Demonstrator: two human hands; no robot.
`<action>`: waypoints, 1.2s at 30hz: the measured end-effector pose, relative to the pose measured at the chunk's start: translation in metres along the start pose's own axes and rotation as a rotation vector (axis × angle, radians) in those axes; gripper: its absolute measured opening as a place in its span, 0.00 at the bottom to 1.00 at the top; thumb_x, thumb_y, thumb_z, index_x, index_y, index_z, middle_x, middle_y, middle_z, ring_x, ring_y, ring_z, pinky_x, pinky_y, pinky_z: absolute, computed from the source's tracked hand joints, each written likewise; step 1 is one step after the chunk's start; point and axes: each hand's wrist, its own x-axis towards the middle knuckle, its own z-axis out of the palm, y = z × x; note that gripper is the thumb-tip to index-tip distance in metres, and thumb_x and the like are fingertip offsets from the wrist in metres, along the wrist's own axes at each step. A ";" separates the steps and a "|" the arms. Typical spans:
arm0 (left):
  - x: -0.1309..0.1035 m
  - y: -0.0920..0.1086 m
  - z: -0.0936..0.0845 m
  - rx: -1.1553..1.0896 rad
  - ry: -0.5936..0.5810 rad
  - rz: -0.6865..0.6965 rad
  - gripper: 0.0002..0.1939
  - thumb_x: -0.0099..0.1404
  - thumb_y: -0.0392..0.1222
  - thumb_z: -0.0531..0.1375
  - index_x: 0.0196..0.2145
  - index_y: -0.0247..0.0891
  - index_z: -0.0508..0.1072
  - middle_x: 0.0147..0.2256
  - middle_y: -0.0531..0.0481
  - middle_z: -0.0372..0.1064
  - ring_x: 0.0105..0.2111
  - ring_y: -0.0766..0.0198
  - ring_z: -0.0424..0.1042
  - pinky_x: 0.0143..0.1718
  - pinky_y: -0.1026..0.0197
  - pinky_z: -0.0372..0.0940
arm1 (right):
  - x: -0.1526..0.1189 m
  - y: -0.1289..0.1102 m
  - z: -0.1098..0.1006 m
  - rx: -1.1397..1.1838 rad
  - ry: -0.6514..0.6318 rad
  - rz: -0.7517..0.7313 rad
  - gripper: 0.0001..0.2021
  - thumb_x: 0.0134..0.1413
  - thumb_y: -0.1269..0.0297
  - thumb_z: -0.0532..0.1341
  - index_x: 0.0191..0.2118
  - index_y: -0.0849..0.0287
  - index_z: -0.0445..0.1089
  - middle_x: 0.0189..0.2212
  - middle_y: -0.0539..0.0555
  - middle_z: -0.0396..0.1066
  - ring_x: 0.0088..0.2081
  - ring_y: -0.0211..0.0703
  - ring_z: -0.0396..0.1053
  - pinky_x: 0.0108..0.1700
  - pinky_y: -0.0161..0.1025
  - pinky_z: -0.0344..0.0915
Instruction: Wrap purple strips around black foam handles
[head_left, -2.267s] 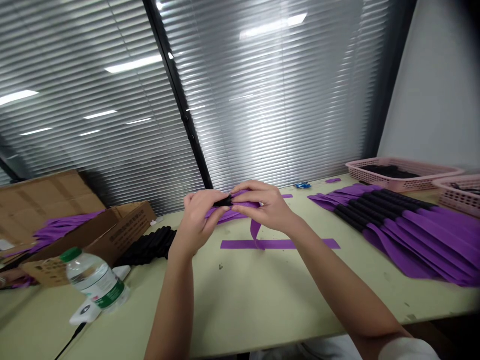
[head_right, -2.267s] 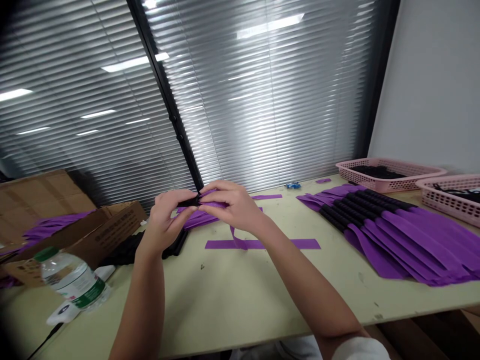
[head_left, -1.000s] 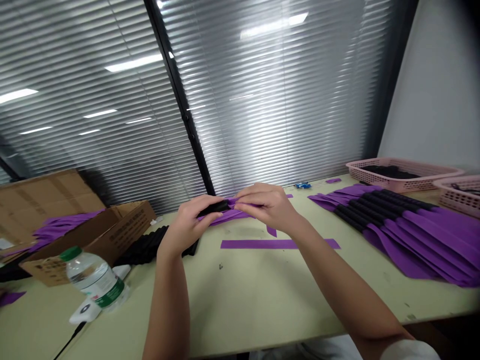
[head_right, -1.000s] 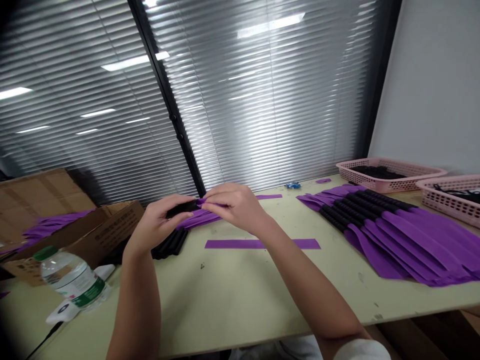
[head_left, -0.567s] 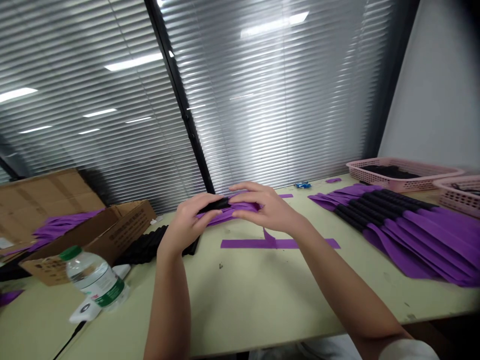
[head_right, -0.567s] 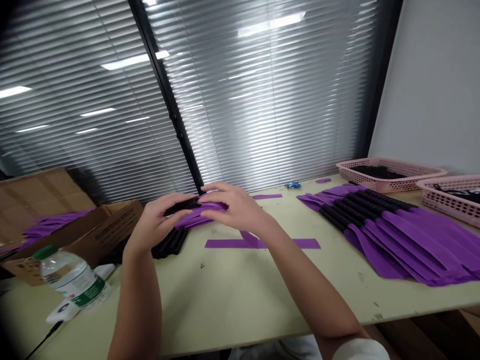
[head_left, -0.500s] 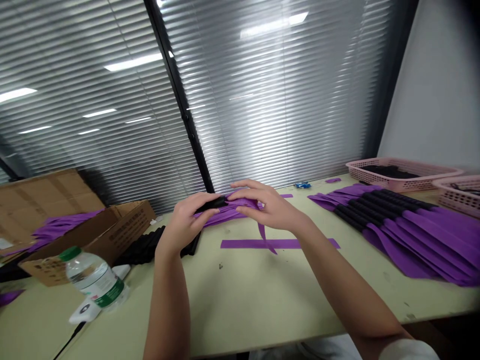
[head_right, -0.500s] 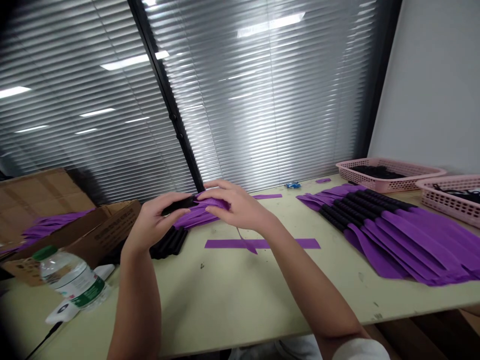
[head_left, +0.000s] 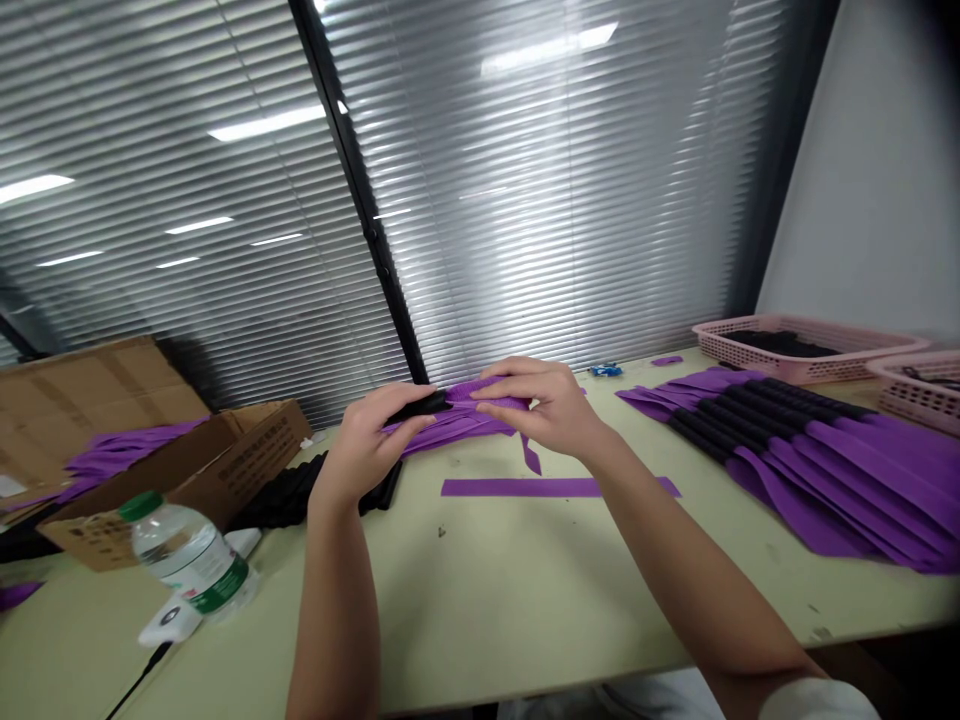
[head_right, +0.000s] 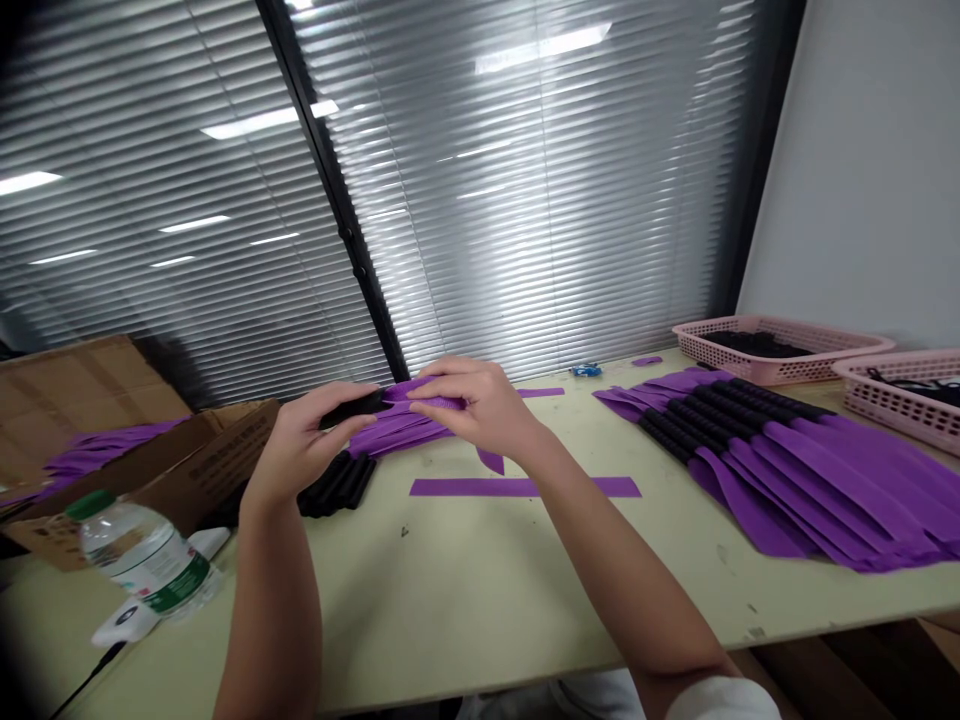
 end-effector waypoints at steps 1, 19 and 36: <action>0.000 0.000 0.000 -0.011 0.004 0.001 0.14 0.65 0.42 0.62 0.49 0.41 0.74 0.45 0.46 0.75 0.46 0.57 0.72 0.49 0.57 0.66 | 0.000 -0.001 0.000 0.003 0.012 -0.004 0.05 0.56 0.66 0.65 0.38 0.53 0.79 0.37 0.52 0.76 0.40 0.42 0.74 0.42 0.40 0.73; 0.000 0.001 0.001 -0.057 0.034 0.057 0.15 0.62 0.39 0.64 0.47 0.41 0.75 0.43 0.47 0.75 0.44 0.58 0.73 0.47 0.58 0.67 | 0.000 -0.007 0.006 0.003 0.066 -0.020 0.03 0.55 0.69 0.65 0.35 0.57 0.77 0.35 0.54 0.76 0.35 0.40 0.73 0.33 0.37 0.72; 0.001 0.002 0.003 -0.055 0.056 0.062 0.14 0.61 0.38 0.65 0.46 0.40 0.75 0.42 0.46 0.75 0.43 0.58 0.73 0.47 0.57 0.67 | -0.002 -0.008 0.013 0.031 0.072 0.001 0.02 0.57 0.69 0.63 0.32 0.57 0.70 0.31 0.52 0.74 0.41 0.43 0.74 0.41 0.39 0.71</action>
